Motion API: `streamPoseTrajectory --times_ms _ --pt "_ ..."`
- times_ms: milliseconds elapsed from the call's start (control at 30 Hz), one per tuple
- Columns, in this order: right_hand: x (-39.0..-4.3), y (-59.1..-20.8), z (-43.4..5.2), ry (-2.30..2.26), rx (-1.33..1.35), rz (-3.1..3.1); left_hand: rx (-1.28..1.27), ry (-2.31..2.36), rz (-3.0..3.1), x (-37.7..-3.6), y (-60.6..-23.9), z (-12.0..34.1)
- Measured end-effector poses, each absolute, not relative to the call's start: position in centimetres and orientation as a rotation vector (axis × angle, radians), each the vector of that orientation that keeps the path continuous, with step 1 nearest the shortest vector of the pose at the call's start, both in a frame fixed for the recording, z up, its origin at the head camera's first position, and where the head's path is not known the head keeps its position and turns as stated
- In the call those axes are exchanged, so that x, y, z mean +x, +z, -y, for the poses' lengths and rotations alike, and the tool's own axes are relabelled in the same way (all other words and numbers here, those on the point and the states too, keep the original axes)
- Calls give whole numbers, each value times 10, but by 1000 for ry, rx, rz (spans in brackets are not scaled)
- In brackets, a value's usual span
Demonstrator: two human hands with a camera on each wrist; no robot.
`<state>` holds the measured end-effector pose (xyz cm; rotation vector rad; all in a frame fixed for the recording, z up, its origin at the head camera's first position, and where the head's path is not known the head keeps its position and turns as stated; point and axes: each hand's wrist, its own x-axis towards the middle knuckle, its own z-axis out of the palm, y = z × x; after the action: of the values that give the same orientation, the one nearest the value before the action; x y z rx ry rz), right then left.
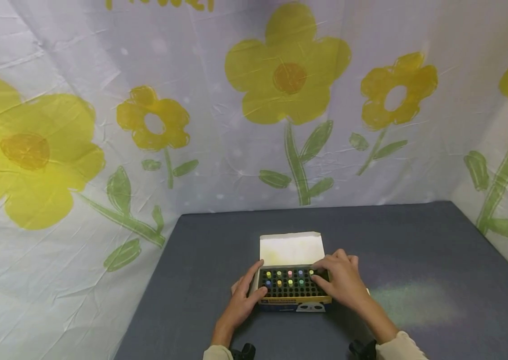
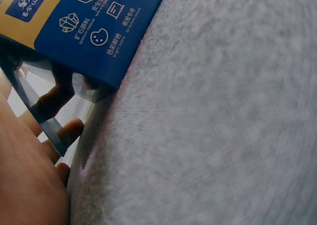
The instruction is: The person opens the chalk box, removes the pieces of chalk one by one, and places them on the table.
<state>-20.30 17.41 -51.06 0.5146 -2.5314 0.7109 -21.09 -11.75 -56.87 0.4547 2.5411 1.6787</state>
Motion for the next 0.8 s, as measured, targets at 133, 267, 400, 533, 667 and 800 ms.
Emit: streamPoseTrajectory --times_ms 133,267,400,533,667,800 --pt "-202 -508 -170 706 479 2568 456 1679 -2541 -210 -568 117" --pt "-202 -507 -167 707 440 2602 456 1675 -2544 -210 -568 117" --pt "-202 -508 -166 709 426 2599 452 1678 -2535 -210 -569 117" --pt "-201 -508 -166 714 432 2578 445 1691 -2521 -210 -568 118" --pt "-200 -507 -165 737 441 2564 443 1702 -2511 -210 -568 118" --pt "-199 -507 -165 790 445 2543 464 1698 -2524 -210 -569 118"
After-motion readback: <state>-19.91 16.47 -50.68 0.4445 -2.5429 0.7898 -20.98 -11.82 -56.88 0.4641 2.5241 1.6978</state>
